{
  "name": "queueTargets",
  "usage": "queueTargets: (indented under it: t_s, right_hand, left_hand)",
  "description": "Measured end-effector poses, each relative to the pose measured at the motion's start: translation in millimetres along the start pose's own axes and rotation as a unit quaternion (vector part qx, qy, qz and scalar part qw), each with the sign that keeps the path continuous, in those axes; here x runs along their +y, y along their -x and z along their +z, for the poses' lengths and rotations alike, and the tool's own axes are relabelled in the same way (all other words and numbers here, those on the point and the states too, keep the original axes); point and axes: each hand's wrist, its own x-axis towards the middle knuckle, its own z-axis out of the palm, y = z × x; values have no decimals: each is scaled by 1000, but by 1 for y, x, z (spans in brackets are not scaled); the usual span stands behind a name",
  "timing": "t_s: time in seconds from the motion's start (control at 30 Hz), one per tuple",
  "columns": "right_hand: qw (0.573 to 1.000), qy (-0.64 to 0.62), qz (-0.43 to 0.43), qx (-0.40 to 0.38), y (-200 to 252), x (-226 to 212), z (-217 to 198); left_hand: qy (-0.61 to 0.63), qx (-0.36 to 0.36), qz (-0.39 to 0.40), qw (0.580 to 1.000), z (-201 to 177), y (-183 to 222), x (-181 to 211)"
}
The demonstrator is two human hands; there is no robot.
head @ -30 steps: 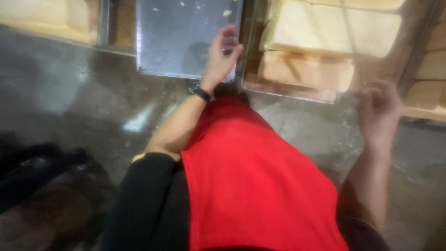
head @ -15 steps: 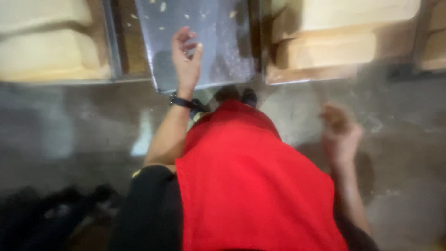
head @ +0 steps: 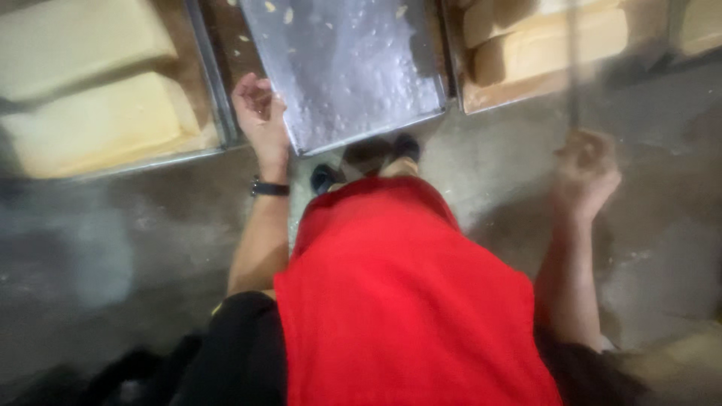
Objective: The person scrapes the edges and bottom of bread loaves with a knife to remove burnt or excess bits.
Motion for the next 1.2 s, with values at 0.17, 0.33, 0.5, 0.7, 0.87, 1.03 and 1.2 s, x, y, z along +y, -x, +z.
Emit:
queueTargets:
  t_s: [0.17, 0.33, 0.5, 0.7, 0.87, 1.03, 1.2]
  right_hand:
    - [992, -25, -121, -8, 21, -39, 26]
    - [980, -112, -99, -135, 25, -76, 87]
    - [963, -80, -195, -168, -12, -66, 142]
    - [915, -92, -226, -321, -39, -64, 221]
    - [855, -118, -402, -306, -81, -73, 269]
    - [890, -141, -371, -226, -134, -82, 303]
    - [906, -177, -254, -288, -131, -102, 304]
  left_hand:
    - [-18, 3, 83, 996, -12, -6, -2]
    - [-4, 75, 111, 991, -56, -18, 9]
    - [-139, 192, 111, 965, -120, -43, 35]
    - [-388, 215, 148, 884, -177, -53, 53]
    - [-706, -75, 158, 686, -156, -65, 73]
    - [-663, -84, 23, 743, -128, -97, 63]
    - [-675, -105, -28, 729, -129, -163, 48]
